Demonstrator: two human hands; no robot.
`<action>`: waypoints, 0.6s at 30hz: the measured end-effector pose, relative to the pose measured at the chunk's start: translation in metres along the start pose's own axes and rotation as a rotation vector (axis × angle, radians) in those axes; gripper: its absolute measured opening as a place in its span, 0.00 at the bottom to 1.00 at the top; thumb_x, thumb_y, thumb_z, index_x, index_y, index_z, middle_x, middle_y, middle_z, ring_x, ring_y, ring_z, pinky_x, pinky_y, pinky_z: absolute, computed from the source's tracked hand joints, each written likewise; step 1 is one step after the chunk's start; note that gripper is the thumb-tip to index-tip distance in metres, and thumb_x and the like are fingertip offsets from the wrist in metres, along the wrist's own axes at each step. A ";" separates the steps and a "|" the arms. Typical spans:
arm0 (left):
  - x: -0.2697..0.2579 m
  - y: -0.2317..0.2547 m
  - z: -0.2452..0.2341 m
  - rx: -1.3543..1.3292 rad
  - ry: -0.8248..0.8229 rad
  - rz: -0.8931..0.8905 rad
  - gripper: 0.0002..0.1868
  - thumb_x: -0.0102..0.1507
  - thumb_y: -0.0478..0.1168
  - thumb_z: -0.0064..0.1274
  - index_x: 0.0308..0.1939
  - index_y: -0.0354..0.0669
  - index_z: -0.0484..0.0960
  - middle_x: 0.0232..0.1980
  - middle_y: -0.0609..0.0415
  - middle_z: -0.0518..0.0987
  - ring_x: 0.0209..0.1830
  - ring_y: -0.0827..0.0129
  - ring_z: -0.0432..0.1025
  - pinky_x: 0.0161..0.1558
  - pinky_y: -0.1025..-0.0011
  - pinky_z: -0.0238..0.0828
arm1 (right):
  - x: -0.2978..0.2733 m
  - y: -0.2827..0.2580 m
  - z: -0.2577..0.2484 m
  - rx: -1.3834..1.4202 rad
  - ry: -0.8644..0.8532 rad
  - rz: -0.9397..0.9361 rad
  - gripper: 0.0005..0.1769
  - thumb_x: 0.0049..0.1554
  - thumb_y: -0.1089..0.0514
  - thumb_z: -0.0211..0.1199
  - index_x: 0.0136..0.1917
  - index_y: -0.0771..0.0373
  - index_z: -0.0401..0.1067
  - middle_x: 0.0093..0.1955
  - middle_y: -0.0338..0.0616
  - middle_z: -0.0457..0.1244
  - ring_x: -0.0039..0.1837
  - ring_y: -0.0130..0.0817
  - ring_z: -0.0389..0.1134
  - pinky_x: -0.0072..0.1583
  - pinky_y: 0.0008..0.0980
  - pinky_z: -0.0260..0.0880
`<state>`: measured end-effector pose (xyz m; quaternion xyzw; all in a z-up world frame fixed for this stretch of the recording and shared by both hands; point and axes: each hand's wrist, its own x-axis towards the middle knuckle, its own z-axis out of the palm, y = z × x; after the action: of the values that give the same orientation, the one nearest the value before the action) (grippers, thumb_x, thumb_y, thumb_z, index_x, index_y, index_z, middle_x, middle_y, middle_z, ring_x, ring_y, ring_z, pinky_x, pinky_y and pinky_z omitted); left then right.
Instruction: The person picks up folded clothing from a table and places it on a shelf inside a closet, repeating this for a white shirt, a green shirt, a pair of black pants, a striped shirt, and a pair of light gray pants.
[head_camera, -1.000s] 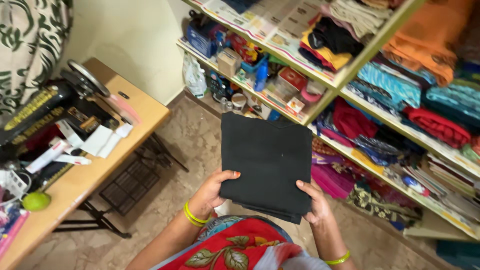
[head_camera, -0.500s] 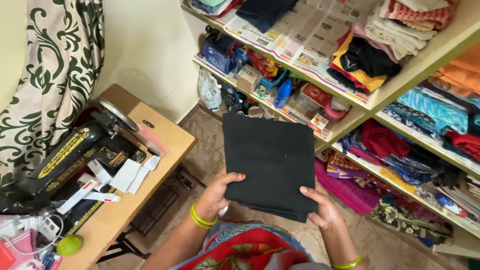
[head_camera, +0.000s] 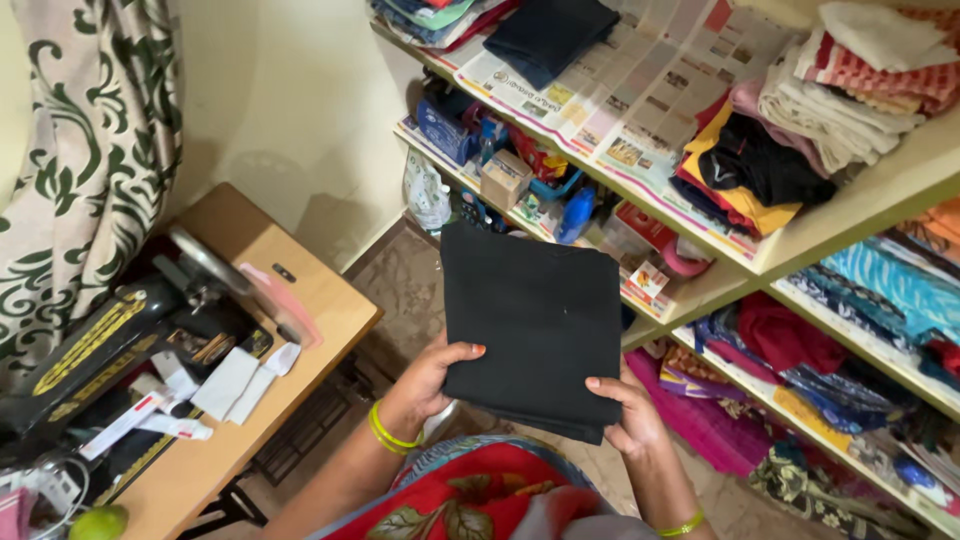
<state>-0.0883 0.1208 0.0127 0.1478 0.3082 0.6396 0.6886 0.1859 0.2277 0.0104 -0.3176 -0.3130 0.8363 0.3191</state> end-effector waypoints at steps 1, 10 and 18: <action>0.010 0.000 0.000 -0.006 0.005 -0.011 0.34 0.60 0.31 0.54 0.71 0.33 0.65 0.61 0.42 0.77 0.55 0.59 0.77 0.57 0.62 0.78 | 0.008 -0.005 -0.004 0.001 0.008 -0.008 0.43 0.47 0.68 0.60 0.76 0.66 0.57 0.67 0.55 0.62 0.65 0.48 0.67 0.64 0.46 0.70; 0.094 0.003 0.029 -0.006 0.041 0.003 0.32 0.61 0.33 0.54 0.70 0.34 0.66 0.62 0.42 0.77 0.58 0.59 0.76 0.59 0.62 0.75 | 0.073 -0.064 -0.042 0.017 -0.073 -0.094 0.44 0.46 0.68 0.62 0.76 0.67 0.57 0.66 0.53 0.63 0.65 0.45 0.68 0.66 0.42 0.67; 0.137 0.019 0.033 -0.031 -0.007 0.066 0.35 0.62 0.32 0.52 0.74 0.35 0.62 0.66 0.43 0.74 0.62 0.58 0.74 0.62 0.61 0.73 | 0.122 -0.091 -0.052 -0.026 -0.039 -0.113 0.44 0.44 0.68 0.62 0.75 0.64 0.59 0.63 0.50 0.65 0.61 0.43 0.68 0.62 0.41 0.70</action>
<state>-0.0843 0.2631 0.0175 0.1495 0.2910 0.6662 0.6702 0.1821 0.3890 0.0045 -0.2872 -0.3474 0.8188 0.3556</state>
